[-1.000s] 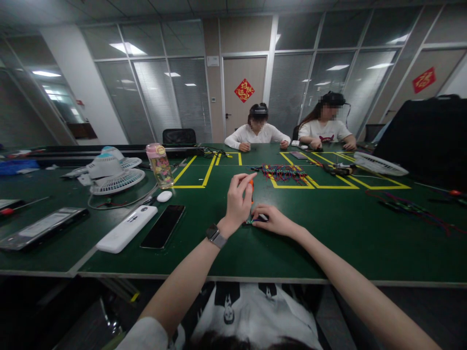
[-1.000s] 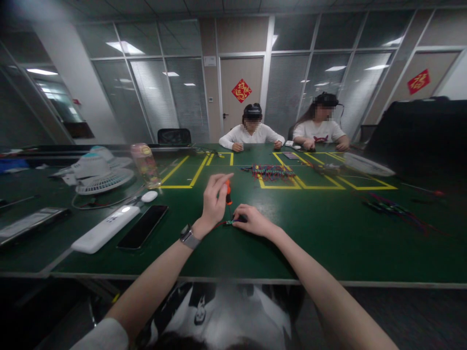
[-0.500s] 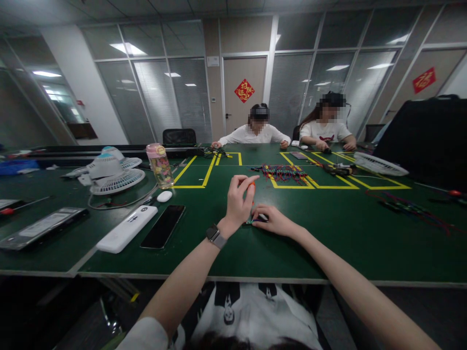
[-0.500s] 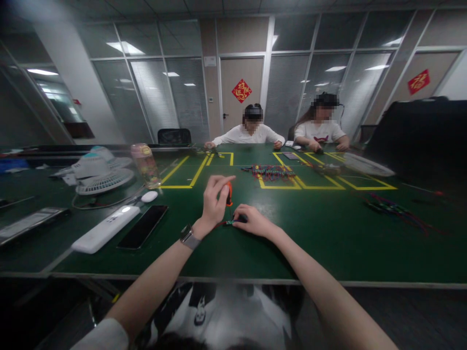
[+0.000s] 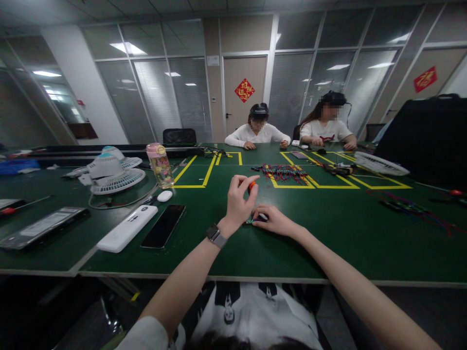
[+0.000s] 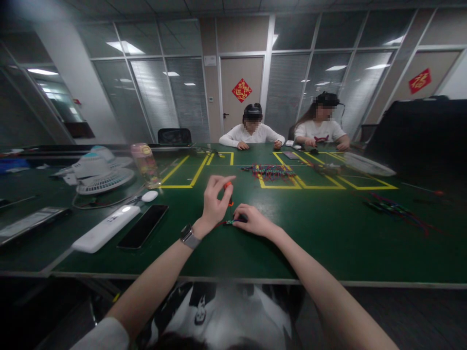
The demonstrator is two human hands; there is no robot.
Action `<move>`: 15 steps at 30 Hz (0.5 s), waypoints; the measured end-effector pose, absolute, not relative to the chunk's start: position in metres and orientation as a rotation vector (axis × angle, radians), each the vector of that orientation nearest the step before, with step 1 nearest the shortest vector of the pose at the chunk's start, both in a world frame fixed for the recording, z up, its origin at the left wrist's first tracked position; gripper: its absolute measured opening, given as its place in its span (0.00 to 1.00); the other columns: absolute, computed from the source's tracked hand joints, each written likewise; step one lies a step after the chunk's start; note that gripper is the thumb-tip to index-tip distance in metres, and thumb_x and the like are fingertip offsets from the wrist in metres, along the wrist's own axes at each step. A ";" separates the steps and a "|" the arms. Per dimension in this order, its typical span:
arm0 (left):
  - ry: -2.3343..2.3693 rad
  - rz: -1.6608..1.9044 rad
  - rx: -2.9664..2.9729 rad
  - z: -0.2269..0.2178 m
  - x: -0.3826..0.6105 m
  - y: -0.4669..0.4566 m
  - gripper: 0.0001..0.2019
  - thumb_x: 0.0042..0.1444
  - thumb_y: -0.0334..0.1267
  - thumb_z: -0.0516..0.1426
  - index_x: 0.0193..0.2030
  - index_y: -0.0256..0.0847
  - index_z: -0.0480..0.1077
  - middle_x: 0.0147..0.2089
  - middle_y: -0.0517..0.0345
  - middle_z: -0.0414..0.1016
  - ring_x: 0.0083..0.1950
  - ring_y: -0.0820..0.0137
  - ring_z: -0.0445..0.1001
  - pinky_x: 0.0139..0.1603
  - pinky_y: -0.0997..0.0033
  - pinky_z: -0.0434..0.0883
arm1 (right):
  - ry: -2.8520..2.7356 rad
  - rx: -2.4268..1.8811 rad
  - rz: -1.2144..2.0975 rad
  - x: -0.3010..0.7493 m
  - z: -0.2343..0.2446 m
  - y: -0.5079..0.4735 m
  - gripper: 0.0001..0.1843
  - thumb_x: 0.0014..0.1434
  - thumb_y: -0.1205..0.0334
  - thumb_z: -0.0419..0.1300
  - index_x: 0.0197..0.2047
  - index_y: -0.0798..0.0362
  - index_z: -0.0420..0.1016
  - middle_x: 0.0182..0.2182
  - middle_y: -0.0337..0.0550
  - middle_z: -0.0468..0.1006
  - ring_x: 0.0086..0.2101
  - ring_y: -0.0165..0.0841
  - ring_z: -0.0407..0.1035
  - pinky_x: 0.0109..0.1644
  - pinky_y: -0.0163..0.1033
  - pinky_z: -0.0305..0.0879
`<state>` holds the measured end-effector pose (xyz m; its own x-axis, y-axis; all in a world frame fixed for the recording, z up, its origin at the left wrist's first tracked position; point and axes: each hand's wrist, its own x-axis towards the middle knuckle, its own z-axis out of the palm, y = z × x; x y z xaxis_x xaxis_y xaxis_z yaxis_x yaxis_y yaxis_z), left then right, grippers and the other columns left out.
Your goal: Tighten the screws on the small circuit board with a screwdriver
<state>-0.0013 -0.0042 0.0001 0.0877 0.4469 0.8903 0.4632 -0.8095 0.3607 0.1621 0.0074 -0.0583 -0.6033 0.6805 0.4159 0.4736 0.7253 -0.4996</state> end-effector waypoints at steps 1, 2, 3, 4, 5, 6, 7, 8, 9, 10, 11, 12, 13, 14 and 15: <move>-0.951 -1.880 -2.334 0.000 -0.002 -0.004 0.13 0.64 0.35 0.49 0.51 0.40 0.70 0.41 0.53 0.67 0.44 0.69 0.67 0.47 0.69 0.67 | -2.331 -0.867 0.458 0.162 -0.058 0.007 0.03 0.54 0.64 0.64 0.31 0.54 0.74 0.35 0.43 0.75 0.36 0.34 0.69 0.42 0.38 0.65; -0.937 -1.884 -2.358 0.000 -0.002 -0.004 0.14 0.64 0.33 0.47 0.53 0.40 0.69 0.42 0.52 0.68 0.45 0.68 0.68 0.48 0.68 0.66 | -2.332 -0.863 0.460 0.162 -0.058 0.007 0.03 0.55 0.64 0.64 0.31 0.54 0.74 0.35 0.43 0.75 0.35 0.34 0.69 0.42 0.38 0.65; -0.926 -1.889 -2.377 0.000 -0.002 -0.003 0.15 0.64 0.32 0.46 0.54 0.40 0.68 0.44 0.52 0.69 0.46 0.68 0.68 0.49 0.68 0.66 | -2.332 -0.861 0.462 0.162 -0.058 0.007 0.03 0.55 0.64 0.63 0.31 0.54 0.74 0.35 0.43 0.75 0.35 0.34 0.69 0.41 0.37 0.65; -0.921 -1.894 -2.387 0.000 -0.002 -0.002 0.15 0.64 0.31 0.46 0.55 0.39 0.67 0.45 0.52 0.69 0.47 0.68 0.68 0.50 0.68 0.66 | -2.333 -0.860 0.463 0.163 -0.058 0.007 0.03 0.55 0.64 0.63 0.31 0.54 0.74 0.35 0.43 0.75 0.35 0.34 0.70 0.41 0.37 0.65; -0.922 -1.897 -2.392 0.000 -0.002 -0.002 0.15 0.64 0.31 0.46 0.55 0.39 0.66 0.46 0.52 0.70 0.48 0.68 0.68 0.51 0.67 0.66 | -2.334 -0.861 0.462 0.163 -0.058 0.007 0.04 0.55 0.64 0.63 0.31 0.54 0.74 0.35 0.43 0.75 0.35 0.34 0.70 0.41 0.37 0.65; -0.929 -1.896 -2.393 -0.001 -0.002 -0.001 0.15 0.64 0.31 0.47 0.55 0.39 0.66 0.46 0.52 0.70 0.48 0.68 0.68 0.51 0.67 0.66 | -2.335 -0.861 0.461 0.163 -0.058 0.007 0.04 0.55 0.64 0.63 0.32 0.54 0.74 0.35 0.44 0.75 0.35 0.34 0.70 0.41 0.37 0.65; -0.937 -1.891 -2.391 -0.001 -0.001 0.000 0.15 0.64 0.31 0.47 0.55 0.39 0.66 0.46 0.52 0.71 0.48 0.68 0.68 0.51 0.67 0.66 | -2.336 -0.860 0.461 0.163 -0.059 0.008 0.04 0.55 0.64 0.63 0.32 0.54 0.74 0.35 0.44 0.75 0.35 0.34 0.70 0.41 0.37 0.65; -0.947 -1.886 -2.386 -0.001 -0.001 0.000 0.15 0.63 0.31 0.48 0.55 0.39 0.66 0.46 0.52 0.71 0.47 0.68 0.68 0.51 0.67 0.66 | -2.338 -0.860 0.463 0.163 -0.059 0.008 0.03 0.55 0.64 0.63 0.32 0.54 0.74 0.35 0.44 0.75 0.36 0.34 0.70 0.41 0.37 0.65; -0.955 -1.881 -2.379 -0.001 -0.001 0.001 0.15 0.63 0.31 0.48 0.55 0.39 0.66 0.45 0.52 0.71 0.47 0.68 0.68 0.50 0.67 0.66 | -2.340 -0.859 0.465 0.163 -0.059 0.008 0.03 0.55 0.64 0.63 0.32 0.54 0.74 0.35 0.44 0.75 0.36 0.34 0.70 0.42 0.38 0.65; -0.961 -1.877 -2.371 -0.001 0.000 0.001 0.15 0.63 0.31 0.49 0.55 0.39 0.66 0.45 0.52 0.71 0.46 0.68 0.68 0.50 0.67 0.66 | -2.341 -0.859 0.466 0.163 -0.059 0.008 0.03 0.55 0.64 0.63 0.32 0.54 0.74 0.36 0.44 0.75 0.36 0.34 0.70 0.42 0.38 0.65; -0.965 -1.873 -2.367 -0.001 0.000 0.001 0.15 0.63 0.31 0.49 0.54 0.39 0.66 0.44 0.52 0.71 0.46 0.68 0.69 0.49 0.67 0.67 | -2.342 -0.860 0.467 0.163 -0.059 0.008 0.03 0.55 0.64 0.63 0.32 0.54 0.74 0.36 0.44 0.75 0.36 0.34 0.70 0.42 0.38 0.65; -0.966 -1.868 -2.369 -0.001 0.000 0.001 0.14 0.63 0.31 0.49 0.54 0.39 0.67 0.44 0.52 0.70 0.45 0.68 0.69 0.49 0.67 0.67 | -2.343 -0.862 0.467 0.163 -0.059 0.008 0.03 0.55 0.63 0.63 0.32 0.54 0.74 0.36 0.44 0.75 0.36 0.34 0.70 0.42 0.38 0.65; -0.965 -1.862 -2.375 -0.001 0.000 0.000 0.14 0.63 0.32 0.49 0.54 0.39 0.66 0.43 0.53 0.71 0.45 0.68 0.69 0.48 0.68 0.67 | -2.344 -0.865 0.465 0.163 -0.059 0.008 0.04 0.55 0.63 0.63 0.32 0.54 0.74 0.36 0.44 0.75 0.36 0.34 0.70 0.42 0.38 0.65; -0.964 -1.856 -2.384 -0.001 0.000 0.000 0.14 0.63 0.32 0.49 0.54 0.40 0.66 0.43 0.53 0.71 0.45 0.68 0.69 0.48 0.68 0.67 | -2.345 -0.869 0.461 0.163 -0.059 0.008 0.04 0.56 0.63 0.63 0.33 0.54 0.74 0.36 0.44 0.75 0.36 0.34 0.69 0.42 0.38 0.65; -0.963 -1.849 -2.396 -0.001 0.000 0.000 0.14 0.63 0.32 0.49 0.54 0.40 0.66 0.43 0.53 0.71 0.45 0.68 0.69 0.48 0.68 0.67 | -2.346 -0.872 0.458 0.163 -0.059 0.008 0.04 0.56 0.63 0.63 0.33 0.54 0.74 0.35 0.44 0.74 0.36 0.35 0.69 0.42 0.38 0.65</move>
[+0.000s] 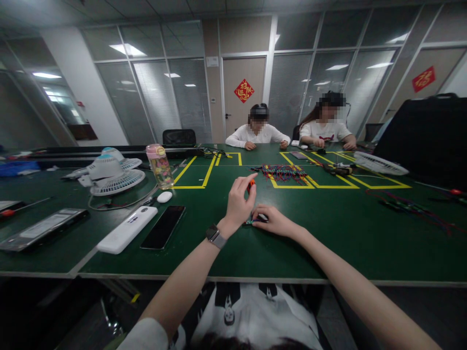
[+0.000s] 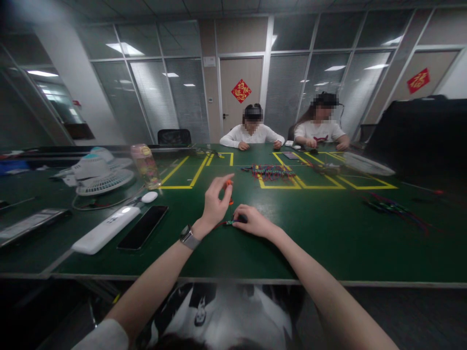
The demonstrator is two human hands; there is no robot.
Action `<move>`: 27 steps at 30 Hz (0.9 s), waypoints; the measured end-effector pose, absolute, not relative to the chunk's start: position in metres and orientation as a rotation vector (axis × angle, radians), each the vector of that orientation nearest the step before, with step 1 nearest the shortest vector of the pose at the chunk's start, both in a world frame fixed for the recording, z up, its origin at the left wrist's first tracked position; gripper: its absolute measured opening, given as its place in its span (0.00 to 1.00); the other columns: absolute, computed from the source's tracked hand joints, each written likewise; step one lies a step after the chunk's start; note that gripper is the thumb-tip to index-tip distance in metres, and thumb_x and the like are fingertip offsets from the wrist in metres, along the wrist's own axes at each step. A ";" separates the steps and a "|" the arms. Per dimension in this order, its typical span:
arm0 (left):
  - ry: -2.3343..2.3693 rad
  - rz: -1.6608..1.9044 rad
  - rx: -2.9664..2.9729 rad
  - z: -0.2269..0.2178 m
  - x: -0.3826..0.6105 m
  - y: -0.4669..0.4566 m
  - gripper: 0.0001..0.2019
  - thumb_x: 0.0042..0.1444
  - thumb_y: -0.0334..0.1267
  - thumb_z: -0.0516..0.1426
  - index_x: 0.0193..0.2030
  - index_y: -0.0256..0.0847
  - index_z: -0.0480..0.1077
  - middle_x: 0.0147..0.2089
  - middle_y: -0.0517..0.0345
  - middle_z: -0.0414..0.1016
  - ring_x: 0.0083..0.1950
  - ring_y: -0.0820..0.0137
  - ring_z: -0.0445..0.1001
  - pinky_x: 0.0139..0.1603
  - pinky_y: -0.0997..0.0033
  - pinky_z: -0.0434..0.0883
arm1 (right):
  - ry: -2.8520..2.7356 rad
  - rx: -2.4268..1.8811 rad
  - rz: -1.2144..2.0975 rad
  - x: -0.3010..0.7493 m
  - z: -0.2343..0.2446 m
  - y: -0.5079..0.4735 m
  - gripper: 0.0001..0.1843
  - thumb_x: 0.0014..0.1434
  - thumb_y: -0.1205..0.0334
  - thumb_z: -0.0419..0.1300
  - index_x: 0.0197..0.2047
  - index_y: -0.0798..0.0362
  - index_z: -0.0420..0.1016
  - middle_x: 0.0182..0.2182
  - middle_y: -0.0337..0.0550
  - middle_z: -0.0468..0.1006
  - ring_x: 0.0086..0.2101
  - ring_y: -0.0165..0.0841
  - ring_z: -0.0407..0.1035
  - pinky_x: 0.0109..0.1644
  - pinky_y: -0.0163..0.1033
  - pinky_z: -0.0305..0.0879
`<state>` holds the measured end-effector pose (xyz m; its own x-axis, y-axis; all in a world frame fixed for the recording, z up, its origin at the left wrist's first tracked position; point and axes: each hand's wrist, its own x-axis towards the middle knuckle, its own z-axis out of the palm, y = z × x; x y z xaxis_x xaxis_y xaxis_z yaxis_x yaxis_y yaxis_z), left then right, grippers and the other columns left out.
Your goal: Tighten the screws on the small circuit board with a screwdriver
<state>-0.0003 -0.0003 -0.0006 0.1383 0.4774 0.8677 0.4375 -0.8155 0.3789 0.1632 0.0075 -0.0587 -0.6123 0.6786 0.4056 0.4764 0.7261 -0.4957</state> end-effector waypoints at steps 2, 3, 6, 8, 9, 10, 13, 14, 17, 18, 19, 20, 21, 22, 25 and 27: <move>0.939 1.788 2.351 -0.001 0.000 -0.001 0.14 0.63 0.32 0.49 0.54 0.40 0.66 0.43 0.53 0.71 0.45 0.68 0.69 0.49 0.67 0.67 | -2.348 -0.878 0.452 0.163 -0.059 0.007 0.04 0.56 0.63 0.62 0.33 0.54 0.74 0.35 0.44 0.74 0.36 0.35 0.69 0.42 0.38 0.65; 0.939 1.783 2.353 -0.001 -0.001 -0.001 0.14 0.63 0.32 0.49 0.54 0.40 0.66 0.43 0.53 0.71 0.45 0.68 0.69 0.49 0.67 0.67 | -2.349 -0.878 0.452 0.163 -0.059 0.007 0.03 0.56 0.63 0.62 0.33 0.54 0.74 0.35 0.44 0.74 0.36 0.34 0.69 0.42 0.38 0.65; 0.938 1.776 2.352 -0.001 0.000 -0.002 0.14 0.63 0.32 0.49 0.55 0.40 0.66 0.43 0.53 0.71 0.45 0.69 0.69 0.49 0.68 0.67 | -2.352 -0.875 0.456 0.163 -0.059 0.007 0.03 0.56 0.63 0.62 0.34 0.54 0.74 0.36 0.44 0.74 0.37 0.34 0.69 0.42 0.38 0.65; 0.939 1.767 2.348 -0.001 0.000 -0.002 0.14 0.63 0.32 0.49 0.55 0.40 0.66 0.44 0.53 0.71 0.46 0.69 0.70 0.49 0.68 0.67 | -2.353 -0.877 0.456 0.163 -0.059 0.007 0.03 0.56 0.64 0.62 0.33 0.54 0.74 0.36 0.44 0.74 0.37 0.34 0.69 0.43 0.38 0.65; 0.940 1.759 2.348 -0.001 0.000 -0.002 0.15 0.63 0.32 0.49 0.55 0.40 0.66 0.44 0.53 0.71 0.46 0.69 0.70 0.49 0.68 0.67 | -2.353 -0.879 0.455 0.163 -0.059 0.007 0.03 0.56 0.63 0.62 0.33 0.54 0.74 0.36 0.44 0.74 0.37 0.34 0.69 0.43 0.38 0.65; 0.941 1.753 2.347 -0.001 0.000 -0.002 0.15 0.64 0.33 0.49 0.55 0.40 0.66 0.44 0.52 0.71 0.46 0.68 0.70 0.49 0.68 0.67 | -2.351 -0.879 0.453 0.163 -0.058 0.007 0.03 0.56 0.63 0.62 0.33 0.54 0.74 0.36 0.44 0.74 0.37 0.34 0.70 0.43 0.38 0.65; 0.933 1.747 2.339 -0.001 -0.001 -0.002 0.15 0.65 0.34 0.47 0.57 0.40 0.65 0.46 0.52 0.71 0.48 0.68 0.69 0.51 0.67 0.67 | -2.349 -0.870 0.457 0.163 -0.058 0.006 0.04 0.56 0.63 0.62 0.33 0.54 0.74 0.36 0.44 0.74 0.37 0.35 0.70 0.44 0.39 0.65; 0.926 1.750 2.334 -0.001 -0.001 -0.002 0.16 0.65 0.34 0.46 0.57 0.40 0.65 0.46 0.52 0.71 0.48 0.68 0.69 0.51 0.67 0.67 | -2.350 -0.866 0.459 0.163 -0.058 0.006 0.04 0.56 0.63 0.62 0.33 0.54 0.74 0.36 0.44 0.74 0.37 0.35 0.70 0.44 0.39 0.65; 0.907 1.779 2.317 -0.001 -0.002 -0.002 0.17 0.66 0.33 0.43 0.57 0.40 0.65 0.49 0.50 0.70 0.50 0.68 0.69 0.53 0.66 0.66 | -2.355 -0.857 0.460 0.163 -0.058 0.007 0.04 0.56 0.63 0.62 0.33 0.54 0.74 0.35 0.44 0.74 0.37 0.35 0.70 0.44 0.39 0.66; 0.906 1.792 2.312 -0.001 -0.002 -0.001 0.17 0.66 0.33 0.43 0.57 0.40 0.65 0.50 0.50 0.70 0.51 0.68 0.68 0.53 0.66 0.66 | -2.356 -0.855 0.460 0.163 -0.058 0.007 0.04 0.56 0.63 0.62 0.33 0.54 0.74 0.35 0.44 0.74 0.37 0.35 0.70 0.44 0.39 0.66; 0.910 1.804 2.310 -0.001 -0.002 -0.001 0.17 0.66 0.33 0.43 0.57 0.40 0.65 0.50 0.50 0.70 0.51 0.68 0.68 0.53 0.66 0.66 | -2.356 -0.853 0.461 0.164 -0.058 0.007 0.04 0.56 0.63 0.62 0.34 0.54 0.74 0.35 0.44 0.74 0.37 0.35 0.70 0.44 0.40 0.66; 0.916 1.816 2.309 -0.001 -0.002 -0.001 0.17 0.66 0.32 0.43 0.57 0.40 0.65 0.49 0.50 0.69 0.51 0.68 0.68 0.53 0.66 0.66 | -2.354 -0.852 0.463 0.164 -0.058 0.007 0.04 0.56 0.63 0.62 0.34 0.54 0.74 0.35 0.44 0.74 0.37 0.35 0.70 0.44 0.40 0.66; 0.924 1.827 2.308 -0.001 -0.002 -0.001 0.17 0.66 0.32 0.44 0.57 0.40 0.65 0.48 0.50 0.69 0.50 0.68 0.68 0.52 0.66 0.66 | -2.352 -0.851 0.464 0.164 -0.058 0.007 0.04 0.56 0.63 0.62 0.34 0.54 0.74 0.36 0.44 0.74 0.37 0.35 0.70 0.44 0.40 0.66; 0.935 1.837 2.310 -0.001 -0.001 -0.001 0.16 0.66 0.32 0.45 0.56 0.40 0.66 0.47 0.51 0.69 0.49 0.68 0.68 0.51 0.67 0.67 | -2.350 -0.851 0.465 0.164 -0.059 0.007 0.04 0.56 0.63 0.62 0.34 0.54 0.74 0.36 0.44 0.74 0.37 0.35 0.70 0.44 0.40 0.66; 1.008 1.887 2.312 -0.001 0.000 -0.001 0.14 0.64 0.35 0.49 0.53 0.41 0.69 0.42 0.53 0.67 0.45 0.69 0.68 0.48 0.68 0.67 | -2.349 -0.854 0.462 0.163 -0.059 0.007 0.03 0.56 0.63 0.62 0.33 0.54 0.74 0.36 0.44 0.74 0.37 0.35 0.70 0.44 0.39 0.66; 1.071 1.931 2.307 -0.001 0.000 -0.001 0.12 0.61 0.38 0.54 0.50 0.42 0.71 0.40 0.54 0.65 0.43 0.69 0.67 0.46 0.68 0.67 | -2.351 -0.865 0.457 0.163 -0.059 0.007 0.03 0.56 0.63 0.62 0.33 0.54 0.74 0.36 0.44 0.74 0.37 0.35 0.69 0.44 0.39 0.65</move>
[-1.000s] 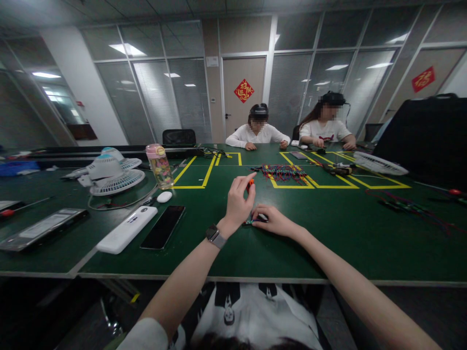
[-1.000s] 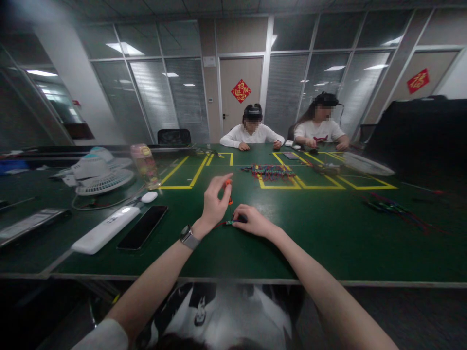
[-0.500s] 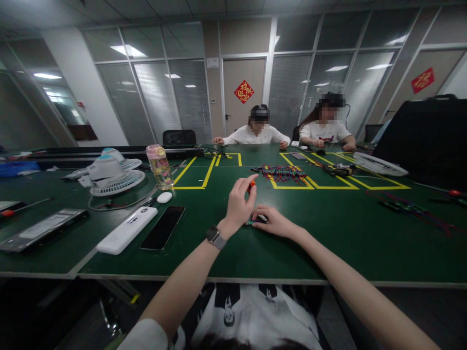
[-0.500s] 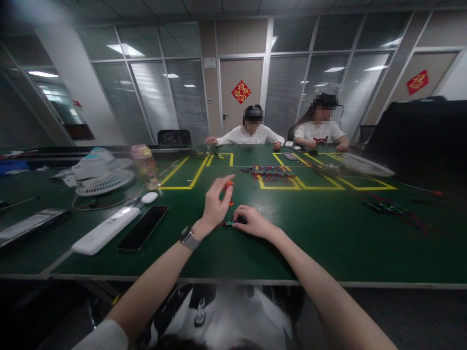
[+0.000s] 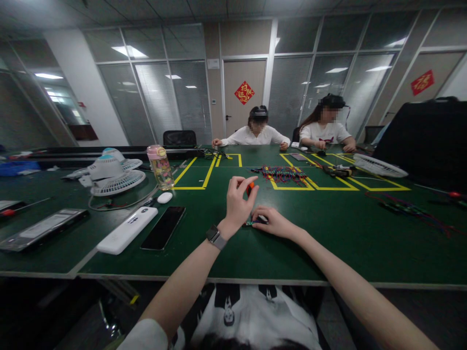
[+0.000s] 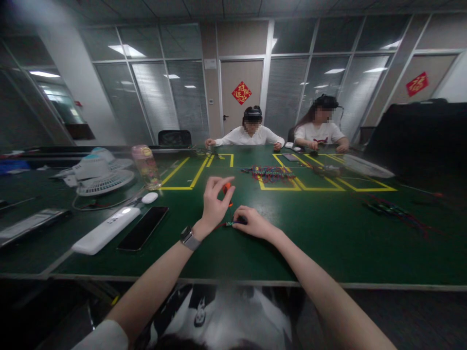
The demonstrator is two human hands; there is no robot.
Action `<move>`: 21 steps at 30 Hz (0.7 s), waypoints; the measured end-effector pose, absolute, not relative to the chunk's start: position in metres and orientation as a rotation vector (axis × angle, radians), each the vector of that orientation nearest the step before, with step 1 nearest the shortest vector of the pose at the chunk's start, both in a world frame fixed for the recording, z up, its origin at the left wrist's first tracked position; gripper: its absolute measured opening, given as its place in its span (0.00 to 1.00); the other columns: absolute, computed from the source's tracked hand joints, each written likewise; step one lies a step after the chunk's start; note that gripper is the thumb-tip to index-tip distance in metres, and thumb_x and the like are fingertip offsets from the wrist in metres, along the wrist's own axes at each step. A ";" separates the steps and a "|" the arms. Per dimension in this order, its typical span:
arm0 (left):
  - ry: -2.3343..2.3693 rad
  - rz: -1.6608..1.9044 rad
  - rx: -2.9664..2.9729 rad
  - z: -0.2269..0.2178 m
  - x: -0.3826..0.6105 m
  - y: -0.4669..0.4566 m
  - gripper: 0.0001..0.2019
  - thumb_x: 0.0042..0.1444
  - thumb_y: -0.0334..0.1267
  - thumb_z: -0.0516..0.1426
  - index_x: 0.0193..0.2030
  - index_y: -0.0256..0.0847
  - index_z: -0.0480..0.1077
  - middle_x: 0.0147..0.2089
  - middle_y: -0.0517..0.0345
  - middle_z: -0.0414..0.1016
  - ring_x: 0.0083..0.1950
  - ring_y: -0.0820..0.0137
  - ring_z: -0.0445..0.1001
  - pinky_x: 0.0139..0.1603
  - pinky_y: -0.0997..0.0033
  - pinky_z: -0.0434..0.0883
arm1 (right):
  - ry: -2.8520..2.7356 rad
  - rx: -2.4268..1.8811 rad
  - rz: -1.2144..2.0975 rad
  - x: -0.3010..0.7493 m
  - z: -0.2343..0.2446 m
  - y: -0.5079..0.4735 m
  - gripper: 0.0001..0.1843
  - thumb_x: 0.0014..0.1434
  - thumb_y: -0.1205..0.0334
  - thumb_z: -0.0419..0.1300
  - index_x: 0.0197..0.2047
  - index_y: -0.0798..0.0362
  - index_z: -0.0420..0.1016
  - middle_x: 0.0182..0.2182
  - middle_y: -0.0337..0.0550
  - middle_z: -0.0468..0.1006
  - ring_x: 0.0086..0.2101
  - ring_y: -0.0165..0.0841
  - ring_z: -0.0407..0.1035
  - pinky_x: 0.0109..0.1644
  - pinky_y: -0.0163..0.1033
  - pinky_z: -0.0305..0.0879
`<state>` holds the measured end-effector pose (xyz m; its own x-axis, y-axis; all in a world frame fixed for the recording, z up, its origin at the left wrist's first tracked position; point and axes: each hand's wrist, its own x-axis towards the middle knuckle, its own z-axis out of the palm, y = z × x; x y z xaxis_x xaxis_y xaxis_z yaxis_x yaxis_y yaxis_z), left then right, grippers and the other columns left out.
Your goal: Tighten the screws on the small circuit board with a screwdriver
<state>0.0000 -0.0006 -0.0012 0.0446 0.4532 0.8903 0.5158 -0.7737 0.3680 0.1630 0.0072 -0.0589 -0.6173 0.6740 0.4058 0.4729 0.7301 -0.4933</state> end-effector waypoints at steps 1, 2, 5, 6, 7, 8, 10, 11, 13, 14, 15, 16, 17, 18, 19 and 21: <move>-1.047 -1.867 -2.211 -0.001 0.000 -0.001 0.12 0.61 0.39 0.55 0.49 0.42 0.72 0.40 0.55 0.64 0.42 0.69 0.67 0.46 0.68 0.67 | -2.352 -0.872 0.454 0.163 -0.059 0.007 0.03 0.56 0.63 0.62 0.33 0.54 0.74 0.35 0.44 0.74 0.36 0.35 0.69 0.43 0.39 0.65; -1.050 -1.868 -2.206 -0.002 0.000 -0.001 0.12 0.61 0.39 0.55 0.49 0.42 0.72 0.40 0.54 0.63 0.43 0.69 0.67 0.46 0.68 0.67 | -2.353 -0.877 0.452 0.163 -0.058 0.007 0.03 0.56 0.64 0.62 0.33 0.54 0.74 0.35 0.44 0.74 0.36 0.34 0.69 0.43 0.39 0.65; -1.013 -1.887 -2.286 -0.001 0.000 -0.001 0.14 0.65 0.36 0.48 0.52 0.41 0.69 0.44 0.52 0.65 0.46 0.69 0.67 0.49 0.68 0.67 | -2.350 -0.879 0.454 0.163 -0.058 0.006 0.03 0.56 0.63 0.62 0.33 0.54 0.74 0.35 0.43 0.74 0.36 0.34 0.69 0.42 0.38 0.65; -0.988 -1.896 -2.320 -0.001 -0.001 -0.002 0.15 0.66 0.34 0.46 0.54 0.41 0.68 0.45 0.52 0.66 0.48 0.69 0.67 0.50 0.68 0.66 | -2.350 -0.879 0.455 0.163 -0.058 0.006 0.03 0.56 0.63 0.62 0.33 0.54 0.74 0.35 0.43 0.74 0.36 0.34 0.69 0.42 0.38 0.65; -0.964 -1.905 -2.344 -0.001 -0.001 -0.001 0.15 0.66 0.33 0.45 0.55 0.40 0.67 0.46 0.51 0.67 0.49 0.69 0.68 0.51 0.68 0.66 | -2.349 -0.879 0.456 0.163 -0.058 0.006 0.03 0.56 0.63 0.62 0.33 0.54 0.74 0.35 0.43 0.74 0.36 0.34 0.69 0.42 0.38 0.65; -0.949 -1.912 -2.351 -0.001 -0.001 -0.001 0.15 0.66 0.32 0.45 0.55 0.40 0.66 0.46 0.52 0.68 0.49 0.69 0.68 0.51 0.68 0.66 | -2.348 -0.879 0.457 0.163 -0.058 0.006 0.03 0.56 0.63 0.62 0.33 0.54 0.74 0.36 0.43 0.74 0.36 0.34 0.69 0.43 0.38 0.65; -0.958 -1.916 -2.323 -0.001 0.000 -0.001 0.14 0.65 0.34 0.48 0.54 0.40 0.67 0.44 0.53 0.69 0.46 0.69 0.68 0.50 0.68 0.67 | -2.345 -0.877 0.460 0.163 -0.058 0.006 0.03 0.56 0.63 0.63 0.33 0.54 0.74 0.36 0.44 0.74 0.36 0.34 0.69 0.43 0.38 0.65; -0.976 -1.914 -2.298 -0.001 0.000 -0.001 0.13 0.64 0.35 0.50 0.53 0.40 0.68 0.42 0.53 0.68 0.45 0.69 0.68 0.48 0.68 0.67 | -2.342 -0.877 0.462 0.163 -0.058 0.006 0.03 0.56 0.63 0.63 0.33 0.54 0.74 0.36 0.44 0.74 0.37 0.34 0.69 0.43 0.39 0.65; -1.003 -1.904 -2.269 -0.002 0.000 -0.001 0.13 0.62 0.38 0.53 0.52 0.41 0.69 0.40 0.54 0.67 0.43 0.69 0.68 0.46 0.69 0.68 | -2.335 -0.880 0.465 0.163 -0.058 0.006 0.03 0.55 0.64 0.63 0.33 0.54 0.74 0.36 0.44 0.74 0.36 0.34 0.69 0.43 0.39 0.65; -1.004 -1.893 -2.282 -0.002 0.000 -0.002 0.13 0.62 0.38 0.53 0.52 0.41 0.70 0.40 0.54 0.66 0.43 0.70 0.68 0.46 0.69 0.68 | -2.333 -0.885 0.465 0.163 -0.058 0.006 0.03 0.55 0.64 0.63 0.33 0.54 0.74 0.36 0.44 0.74 0.36 0.35 0.69 0.43 0.39 0.65; -0.995 -1.883 -2.311 -0.002 0.000 -0.002 0.13 0.63 0.38 0.52 0.53 0.41 0.69 0.41 0.54 0.66 0.43 0.70 0.68 0.46 0.70 0.68 | -2.332 -0.891 0.465 0.162 -0.057 0.006 0.03 0.55 0.64 0.63 0.32 0.54 0.74 0.35 0.44 0.74 0.36 0.35 0.69 0.42 0.39 0.65; -0.977 -1.874 -2.352 -0.002 -0.001 -0.002 0.14 0.64 0.37 0.50 0.54 0.42 0.68 0.42 0.53 0.67 0.45 0.70 0.68 0.47 0.69 0.67 | -2.332 -0.896 0.465 0.162 -0.057 0.006 0.03 0.55 0.64 0.63 0.32 0.54 0.74 0.35 0.44 0.75 0.36 0.34 0.69 0.42 0.39 0.65; -0.954 -1.869 -2.395 -0.001 -0.001 -0.003 0.15 0.65 0.35 0.47 0.55 0.42 0.67 0.44 0.53 0.68 0.46 0.70 0.68 0.48 0.69 0.67 | -2.331 -0.899 0.467 0.162 -0.056 0.005 0.04 0.55 0.64 0.63 0.31 0.54 0.74 0.35 0.44 0.75 0.36 0.34 0.70 0.42 0.39 0.65; -0.934 -1.870 -2.426 -0.001 -0.001 -0.003 0.16 0.66 0.34 0.45 0.57 0.42 0.66 0.45 0.53 0.68 0.47 0.70 0.69 0.49 0.69 0.67 | -2.330 -0.900 0.471 0.162 -0.056 0.005 0.04 0.55 0.64 0.63 0.31 0.54 0.73 0.36 0.44 0.75 0.36 0.34 0.70 0.42 0.39 0.65; -0.921 -1.874 -2.441 -0.001 -0.001 -0.002 0.17 0.66 0.33 0.44 0.57 0.42 0.65 0.46 0.52 0.69 0.47 0.70 0.69 0.50 0.69 0.67 | -2.328 -0.897 0.474 0.162 -0.056 0.005 0.04 0.55 0.64 0.63 0.31 0.54 0.73 0.36 0.44 0.75 0.36 0.34 0.70 0.42 0.39 0.65; -0.935 -1.881 -2.414 -0.001 0.000 -0.001 0.16 0.65 0.33 0.47 0.57 0.42 0.64 0.45 0.53 0.69 0.46 0.70 0.69 0.49 0.69 0.67 | -2.324 -0.888 0.483 0.163 -0.057 0.006 0.04 0.55 0.64 0.63 0.30 0.54 0.73 0.36 0.44 0.75 0.36 0.34 0.70 0.42 0.39 0.65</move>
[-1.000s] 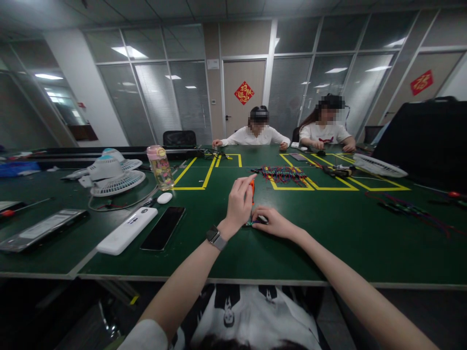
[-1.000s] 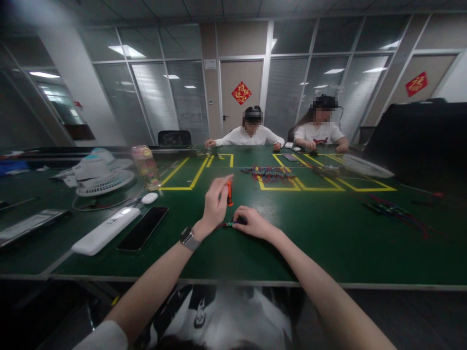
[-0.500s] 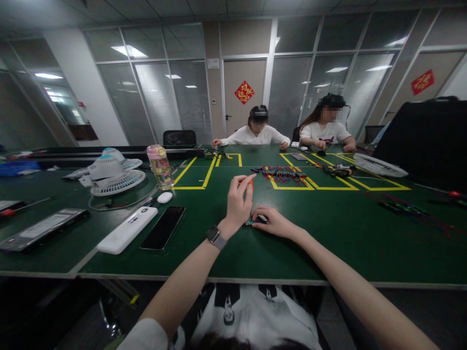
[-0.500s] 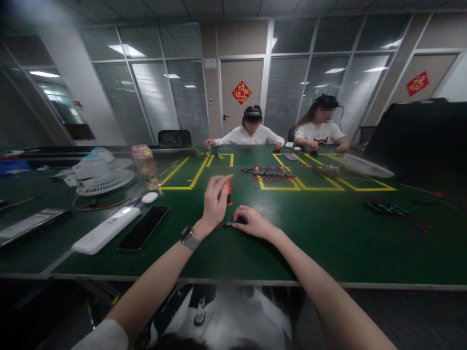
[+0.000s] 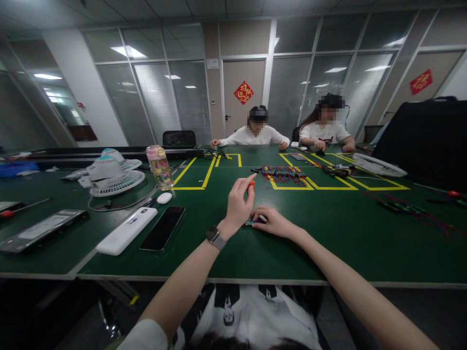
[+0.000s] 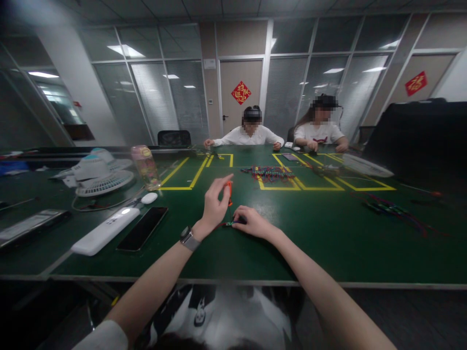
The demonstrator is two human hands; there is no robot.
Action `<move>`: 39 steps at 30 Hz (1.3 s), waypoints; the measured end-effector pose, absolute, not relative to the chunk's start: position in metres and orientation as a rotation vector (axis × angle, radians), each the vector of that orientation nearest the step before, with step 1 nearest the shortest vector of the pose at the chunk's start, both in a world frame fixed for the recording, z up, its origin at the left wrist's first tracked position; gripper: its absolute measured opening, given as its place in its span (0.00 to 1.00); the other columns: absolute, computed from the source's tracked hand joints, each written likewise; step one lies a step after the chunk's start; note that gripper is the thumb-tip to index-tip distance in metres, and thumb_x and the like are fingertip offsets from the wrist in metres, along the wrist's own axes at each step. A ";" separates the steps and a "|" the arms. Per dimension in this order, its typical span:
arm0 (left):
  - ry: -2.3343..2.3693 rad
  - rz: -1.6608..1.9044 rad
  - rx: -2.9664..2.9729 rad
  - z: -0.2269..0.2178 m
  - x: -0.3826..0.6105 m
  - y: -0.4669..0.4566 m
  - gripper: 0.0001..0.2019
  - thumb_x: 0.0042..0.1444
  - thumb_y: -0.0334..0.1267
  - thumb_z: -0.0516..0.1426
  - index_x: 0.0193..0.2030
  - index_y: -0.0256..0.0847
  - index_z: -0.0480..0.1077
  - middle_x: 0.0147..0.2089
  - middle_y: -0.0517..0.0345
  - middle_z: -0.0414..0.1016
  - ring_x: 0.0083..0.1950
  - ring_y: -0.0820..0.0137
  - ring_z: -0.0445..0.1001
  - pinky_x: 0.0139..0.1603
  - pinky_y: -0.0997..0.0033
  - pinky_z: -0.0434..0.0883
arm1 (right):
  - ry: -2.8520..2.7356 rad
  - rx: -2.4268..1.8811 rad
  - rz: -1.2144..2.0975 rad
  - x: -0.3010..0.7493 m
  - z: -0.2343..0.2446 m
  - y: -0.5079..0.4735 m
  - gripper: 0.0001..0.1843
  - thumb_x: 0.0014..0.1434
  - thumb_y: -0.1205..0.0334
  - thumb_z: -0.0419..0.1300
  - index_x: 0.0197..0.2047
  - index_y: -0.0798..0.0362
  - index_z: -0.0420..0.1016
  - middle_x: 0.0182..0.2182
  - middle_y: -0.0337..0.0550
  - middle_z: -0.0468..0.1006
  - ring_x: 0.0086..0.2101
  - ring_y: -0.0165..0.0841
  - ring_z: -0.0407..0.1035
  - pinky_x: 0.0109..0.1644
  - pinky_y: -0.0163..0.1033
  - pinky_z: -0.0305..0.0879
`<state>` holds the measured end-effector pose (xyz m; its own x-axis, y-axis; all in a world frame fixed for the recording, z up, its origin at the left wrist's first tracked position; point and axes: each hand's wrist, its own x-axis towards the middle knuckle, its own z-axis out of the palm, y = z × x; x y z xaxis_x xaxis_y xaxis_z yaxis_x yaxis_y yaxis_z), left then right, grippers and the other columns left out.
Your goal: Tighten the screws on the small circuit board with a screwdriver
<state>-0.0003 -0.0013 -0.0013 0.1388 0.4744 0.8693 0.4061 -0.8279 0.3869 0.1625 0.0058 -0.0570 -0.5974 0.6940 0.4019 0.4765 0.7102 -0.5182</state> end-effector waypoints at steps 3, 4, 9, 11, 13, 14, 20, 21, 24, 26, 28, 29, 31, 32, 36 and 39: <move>0.999 1.865 2.309 -0.002 0.000 0.000 0.15 0.61 0.37 0.54 0.54 0.42 0.68 0.40 0.56 0.67 0.42 0.70 0.68 0.46 0.70 0.67 | -2.316 -0.882 0.486 0.163 -0.059 0.007 0.04 0.54 0.65 0.64 0.30 0.54 0.72 0.36 0.44 0.75 0.36 0.34 0.69 0.42 0.39 0.65; 1.025 1.879 2.302 -0.002 0.000 0.000 0.14 0.60 0.39 0.56 0.53 0.42 0.69 0.39 0.57 0.66 0.41 0.70 0.67 0.45 0.70 0.67 | -2.314 -0.882 0.484 0.163 -0.059 0.007 0.05 0.54 0.65 0.64 0.29 0.54 0.72 0.36 0.44 0.75 0.36 0.34 0.69 0.42 0.39 0.65; 1.003 1.837 2.308 -0.001 -0.001 -0.002 0.14 0.64 0.38 0.50 0.54 0.41 0.68 0.43 0.53 0.66 0.46 0.69 0.68 0.49 0.68 0.67 | -2.316 -0.874 0.471 0.162 -0.059 0.007 0.05 0.54 0.65 0.63 0.29 0.54 0.71 0.35 0.44 0.75 0.36 0.34 0.69 0.42 0.39 0.65; 0.941 1.814 2.311 -0.001 -0.002 -0.002 0.16 0.66 0.34 0.45 0.56 0.41 0.66 0.48 0.51 0.68 0.51 0.68 0.68 0.53 0.66 0.66 | -2.318 -0.865 0.465 0.162 -0.059 0.006 0.05 0.55 0.64 0.63 0.29 0.54 0.71 0.35 0.44 0.75 0.36 0.34 0.69 0.42 0.39 0.65; 0.898 1.816 2.305 -0.001 -0.001 -0.002 0.16 0.66 0.33 0.44 0.57 0.40 0.65 0.51 0.50 0.69 0.53 0.68 0.68 0.55 0.65 0.66 | -2.319 -0.859 0.459 0.162 -0.059 0.007 0.05 0.55 0.64 0.63 0.30 0.54 0.72 0.35 0.44 0.75 0.36 0.34 0.69 0.42 0.39 0.65; 0.891 1.824 2.303 -0.001 -0.001 -0.001 0.16 0.66 0.33 0.45 0.57 0.40 0.65 0.51 0.51 0.70 0.52 0.68 0.68 0.55 0.65 0.66 | -2.320 -0.856 0.456 0.162 -0.060 0.007 0.04 0.55 0.64 0.63 0.30 0.54 0.72 0.35 0.44 0.75 0.36 0.34 0.69 0.42 0.39 0.65; 1.001 1.914 2.302 -0.001 0.000 -0.001 0.11 0.61 0.37 0.55 0.49 0.42 0.71 0.39 0.56 0.66 0.41 0.70 0.68 0.45 0.70 0.68 | -2.327 -0.866 0.442 0.163 -0.061 0.008 0.03 0.55 0.64 0.63 0.32 0.54 0.73 0.36 0.44 0.75 0.37 0.35 0.70 0.43 0.39 0.65; 1.013 1.918 2.302 -0.001 0.000 -0.002 0.10 0.61 0.38 0.55 0.48 0.42 0.72 0.39 0.56 0.65 0.41 0.70 0.68 0.45 0.70 0.68 | -2.329 -0.867 0.441 0.163 -0.061 0.007 0.03 0.55 0.64 0.63 0.32 0.54 0.73 0.36 0.44 0.75 0.37 0.35 0.70 0.43 0.39 0.65; 0.991 1.882 2.322 -0.001 -0.001 -0.004 0.12 0.63 0.36 0.51 0.50 0.41 0.71 0.41 0.54 0.65 0.44 0.70 0.68 0.47 0.69 0.68 | -2.342 -0.864 0.444 0.163 -0.060 0.007 0.02 0.55 0.65 0.63 0.33 0.54 0.73 0.36 0.44 0.75 0.38 0.35 0.70 0.45 0.40 0.65; 0.953 1.838 2.338 0.000 -0.002 -0.005 0.14 0.64 0.34 0.48 0.53 0.41 0.68 0.45 0.52 0.66 0.47 0.69 0.68 0.50 0.68 0.67 | -2.349 -0.859 0.445 0.163 -0.059 0.007 0.02 0.55 0.65 0.63 0.33 0.54 0.74 0.36 0.44 0.75 0.38 0.36 0.70 0.45 0.40 0.66; 0.929 1.801 2.345 0.000 -0.003 -0.005 0.15 0.64 0.32 0.46 0.55 0.41 0.67 0.48 0.51 0.66 0.51 0.68 0.67 0.53 0.67 0.66 | -2.353 -0.859 0.442 0.163 -0.058 0.007 0.03 0.54 0.65 0.63 0.34 0.54 0.74 0.36 0.45 0.75 0.38 0.36 0.70 0.45 0.40 0.66; 0.924 1.788 2.345 0.000 -0.002 -0.005 0.16 0.64 0.32 0.46 0.55 0.41 0.66 0.49 0.51 0.67 0.52 0.67 0.67 0.54 0.66 0.66 | -2.352 -0.862 0.439 0.163 -0.058 0.006 0.03 0.54 0.65 0.63 0.34 0.54 0.74 0.36 0.45 0.75 0.38 0.36 0.70 0.44 0.40 0.66; 0.918 1.777 2.345 0.000 -0.002 -0.004 0.16 0.64 0.31 0.46 0.56 0.40 0.65 0.50 0.50 0.67 0.53 0.67 0.67 0.56 0.65 0.65 | -2.350 -0.870 0.438 0.163 -0.058 0.006 0.03 0.54 0.65 0.63 0.34 0.54 0.74 0.36 0.45 0.75 0.37 0.36 0.70 0.44 0.40 0.66; 0.915 1.776 2.343 0.000 -0.002 -0.004 0.16 0.64 0.31 0.46 0.56 0.40 0.64 0.51 0.50 0.68 0.54 0.67 0.67 0.56 0.65 0.65 | -2.349 -0.871 0.440 0.163 -0.058 0.006 0.02 0.54 0.65 0.63 0.34 0.54 0.74 0.36 0.45 0.75 0.38 0.36 0.70 0.44 0.40 0.66; 0.965 1.792 2.342 -0.002 0.000 -0.001 0.15 0.64 0.31 0.48 0.56 0.41 0.65 0.47 0.52 0.68 0.49 0.69 0.68 0.52 0.67 0.66 | -2.346 -0.870 0.444 0.163 -0.058 0.006 0.02 0.54 0.66 0.63 0.34 0.54 0.74 0.36 0.45 0.75 0.37 0.35 0.70 0.44 0.39 0.66; 1.036 1.832 2.347 -0.003 0.001 0.001 0.13 0.62 0.35 0.52 0.53 0.42 0.68 0.41 0.55 0.65 0.43 0.70 0.67 0.47 0.70 0.67 | -2.345 -0.873 0.442 0.163 -0.058 0.006 0.02 0.54 0.66 0.63 0.34 0.55 0.74 0.36 0.45 0.75 0.37 0.35 0.70 0.44 0.40 0.66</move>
